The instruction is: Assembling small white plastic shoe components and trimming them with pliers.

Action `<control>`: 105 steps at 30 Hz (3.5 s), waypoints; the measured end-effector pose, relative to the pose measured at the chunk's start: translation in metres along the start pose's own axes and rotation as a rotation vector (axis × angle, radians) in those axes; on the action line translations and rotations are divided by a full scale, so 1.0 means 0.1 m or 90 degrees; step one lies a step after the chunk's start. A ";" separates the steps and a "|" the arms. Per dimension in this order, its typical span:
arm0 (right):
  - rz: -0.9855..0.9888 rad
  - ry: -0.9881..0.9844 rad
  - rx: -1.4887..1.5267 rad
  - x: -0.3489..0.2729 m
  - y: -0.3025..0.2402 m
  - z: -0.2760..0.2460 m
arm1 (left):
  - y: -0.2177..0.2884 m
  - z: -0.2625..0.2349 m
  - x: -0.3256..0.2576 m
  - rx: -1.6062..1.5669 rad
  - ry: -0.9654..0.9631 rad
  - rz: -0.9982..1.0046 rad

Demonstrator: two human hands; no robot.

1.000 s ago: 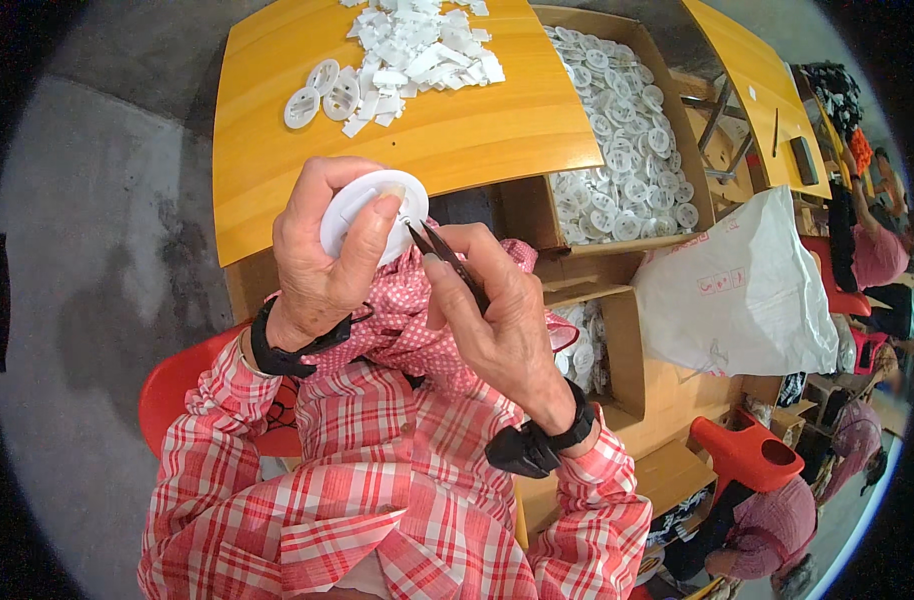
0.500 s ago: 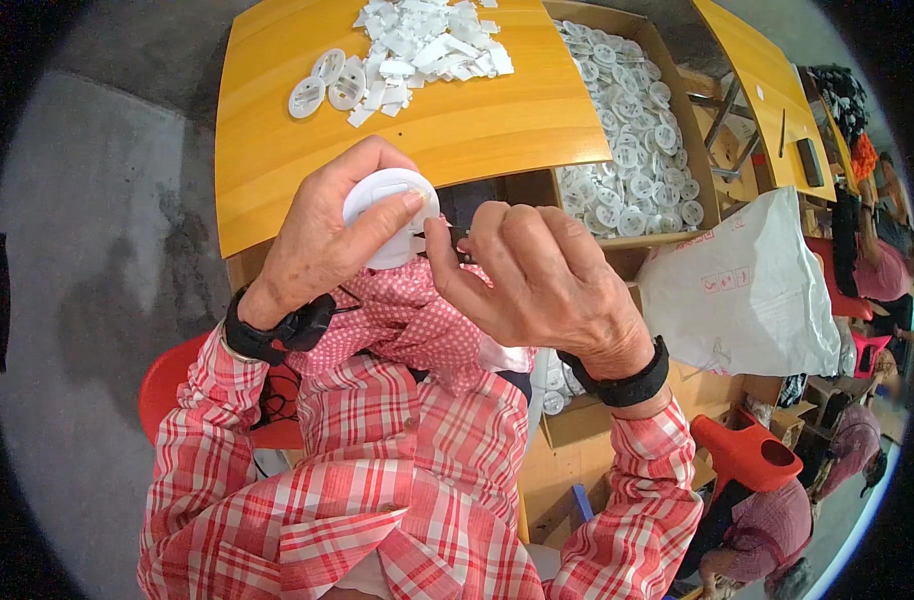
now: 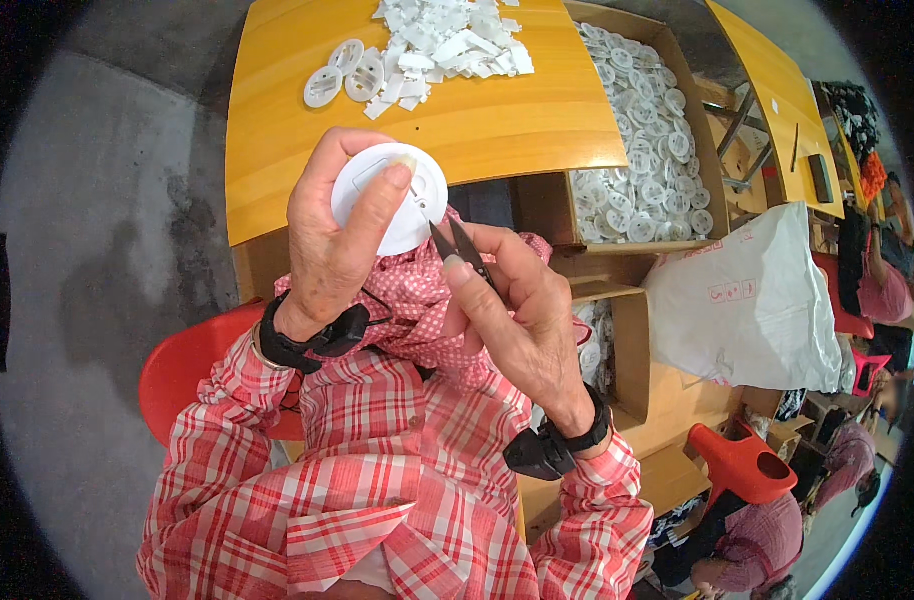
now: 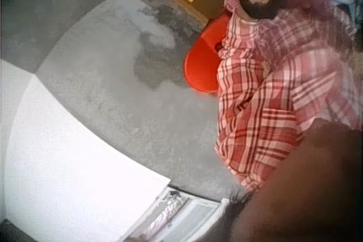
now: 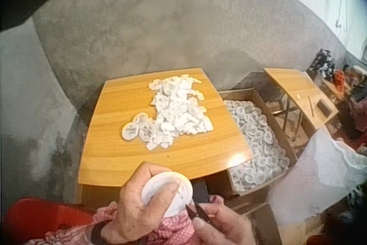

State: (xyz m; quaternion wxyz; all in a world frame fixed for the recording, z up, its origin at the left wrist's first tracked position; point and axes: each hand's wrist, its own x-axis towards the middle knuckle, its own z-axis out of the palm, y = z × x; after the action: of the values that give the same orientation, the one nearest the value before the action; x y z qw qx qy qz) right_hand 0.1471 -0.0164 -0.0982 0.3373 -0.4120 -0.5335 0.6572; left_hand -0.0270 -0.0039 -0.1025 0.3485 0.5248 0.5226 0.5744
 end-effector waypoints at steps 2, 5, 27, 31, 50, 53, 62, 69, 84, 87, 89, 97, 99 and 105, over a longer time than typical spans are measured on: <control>0.016 0.006 0.035 0.00 -0.02 0.01 | 0.00 -0.01 -0.01 0.007 0.001 0.021; -0.019 0.031 -0.008 0.02 0.01 0.00 | -0.01 0.01 0.00 0.020 -0.006 0.035; -0.041 0.040 -0.047 0.09 0.02 0.05 | -0.03 0.00 -0.03 0.047 -0.015 0.041; -0.010 0.025 -0.012 0.05 -0.05 0.02 | -0.06 0.01 -0.02 0.103 -0.004 0.188; -0.766 0.135 -1.147 0.18 -0.02 -0.36 | -0.03 -0.10 0.02 0.087 -0.141 0.049; -0.913 0.190 -1.119 0.30 0.01 -0.46 | -0.06 -0.10 0.05 0.071 -0.188 0.032; -0.377 0.059 -0.342 0.13 0.29 -0.22 | -0.03 -0.04 -0.03 0.077 -0.078 0.055; 0.030 -0.030 0.076 0.05 0.06 -0.06 | -0.01 -0.01 -0.03 0.083 -0.027 0.080; 0.040 -0.021 0.066 0.06 0.04 -0.06 | -0.05 -0.01 -0.02 0.059 -0.024 0.078; 0.045 -0.019 0.061 0.06 0.05 -0.05 | -0.05 -0.01 -0.04 0.058 -0.020 0.072; 0.048 -0.021 0.063 0.05 0.05 -0.06 | -0.04 -0.01 -0.04 0.064 -0.027 0.072; 0.049 -0.023 0.082 0.04 0.04 -0.05 | -0.04 -0.01 -0.04 0.059 -0.031 0.078; 0.038 -0.020 0.085 0.04 0.03 -0.05 | -0.04 0.00 -0.03 0.060 -0.022 0.091; 0.043 0.010 0.081 0.08 0.07 0.02 | -0.04 0.01 -0.06 0.060 -0.016 0.054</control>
State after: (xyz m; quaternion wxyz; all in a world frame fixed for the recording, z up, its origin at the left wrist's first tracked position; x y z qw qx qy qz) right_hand 0.1423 -0.0117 -0.1058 0.3449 -0.4125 -0.4737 0.6975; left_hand -0.0250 -0.0081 -0.1075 0.3052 0.5697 0.5219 0.5567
